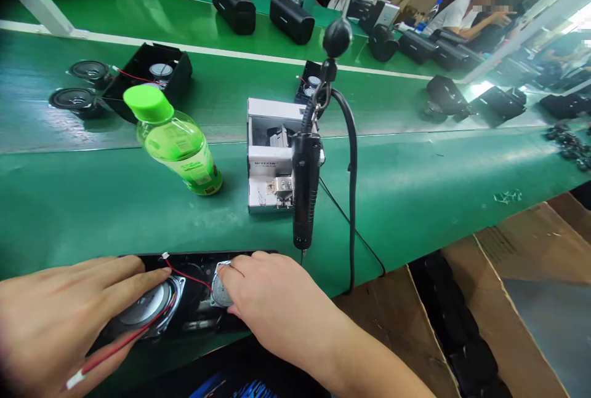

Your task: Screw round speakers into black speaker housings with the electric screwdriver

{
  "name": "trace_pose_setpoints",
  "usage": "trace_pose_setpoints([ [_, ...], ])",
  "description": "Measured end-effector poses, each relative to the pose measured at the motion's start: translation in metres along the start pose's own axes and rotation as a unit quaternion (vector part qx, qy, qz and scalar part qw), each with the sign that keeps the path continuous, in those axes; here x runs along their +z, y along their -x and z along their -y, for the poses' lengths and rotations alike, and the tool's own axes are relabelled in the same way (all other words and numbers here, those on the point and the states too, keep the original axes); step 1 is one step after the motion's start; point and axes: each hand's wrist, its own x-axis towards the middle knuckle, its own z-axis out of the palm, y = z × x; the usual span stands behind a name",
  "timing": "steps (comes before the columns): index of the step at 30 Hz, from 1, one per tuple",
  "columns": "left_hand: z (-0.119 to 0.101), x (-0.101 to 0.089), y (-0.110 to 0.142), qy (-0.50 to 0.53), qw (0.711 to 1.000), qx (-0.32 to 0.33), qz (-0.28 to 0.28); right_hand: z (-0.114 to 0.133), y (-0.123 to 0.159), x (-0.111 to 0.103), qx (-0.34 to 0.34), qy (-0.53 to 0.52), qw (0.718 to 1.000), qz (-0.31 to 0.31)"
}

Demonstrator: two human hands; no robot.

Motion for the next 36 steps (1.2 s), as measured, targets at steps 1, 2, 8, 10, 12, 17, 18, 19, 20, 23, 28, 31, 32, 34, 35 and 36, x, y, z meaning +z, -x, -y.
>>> trace_pose_setpoints([
  [1, 0.001, 0.000, -0.003, -0.017, 0.999, 0.034, 0.000, 0.000, 0.000, -0.001, 0.002, -0.004, 1.000, 0.001],
  [2, 0.001, 0.000, -0.006, -0.043, 0.997, 0.070, -0.001, 0.000, -0.001, -0.001, 0.005, -0.006, 1.000, 0.001],
  [8, 0.000, 0.009, -0.013, -0.085, 0.991, 0.103, -0.003, 0.000, -0.002, 0.000, 0.001, -0.002, 1.000, 0.001],
  [10, 0.000, 0.012, -0.009, -0.089, 0.991, 0.100, 0.005, -0.001, -0.001, 0.001, -0.003, -0.011, 1.000, -0.003],
  [12, -0.001, 0.016, -0.006, -0.088, 0.991, 0.101, 0.010, -0.003, 0.000, 0.001, -0.006, -0.021, 1.000, -0.002],
  [17, -0.006, 0.021, -0.004, -0.094, 0.990, 0.102, -0.006, -0.005, 0.002, 0.001, -0.013, -0.032, 0.999, -0.005],
  [18, -0.007, 0.022, -0.004, -0.093, 0.991, 0.100, -0.003, -0.005, 0.002, 0.001, -0.010, -0.035, 0.999, -0.009],
  [19, -0.008, 0.022, -0.004, -0.093, 0.991, 0.099, 0.000, -0.005, 0.002, 0.002, -0.007, -0.037, 0.999, -0.012],
  [20, -0.008, 0.023, -0.003, -0.094, 0.991, 0.096, 0.001, -0.005, 0.002, 0.002, -0.005, -0.039, 0.999, -0.014],
  [23, -0.008, 0.024, -0.001, -0.101, 0.991, 0.091, -0.006, -0.004, 0.003, 0.003, -0.010, -0.033, 0.999, -0.017],
  [28, -0.011, 0.026, 0.003, -0.125, 0.988, 0.090, 0.001, -0.003, 0.001, 0.003, -0.014, -0.003, 1.000, -0.004],
  [31, -0.011, 0.028, 0.005, -0.145, 0.986, 0.082, 0.011, -0.002, 0.001, 0.003, -0.018, -0.002, 1.000, -0.003],
  [32, -0.010, 0.029, 0.006, -0.148, 0.985, 0.084, 0.012, -0.002, 0.001, 0.003, -0.020, -0.003, 1.000, -0.004],
  [34, -0.006, 0.029, 0.006, -0.146, 0.985, 0.090, 0.008, -0.003, 0.002, 0.003, -0.023, -0.007, 1.000, -0.008],
  [35, -0.004, 0.029, 0.006, -0.142, 0.986, 0.092, 0.006, -0.003, 0.002, 0.003, -0.022, -0.009, 1.000, -0.009],
  [36, -0.002, 0.029, 0.005, -0.135, 0.986, 0.093, 0.004, -0.003, 0.002, 0.003, -0.021, -0.011, 1.000, -0.010],
])
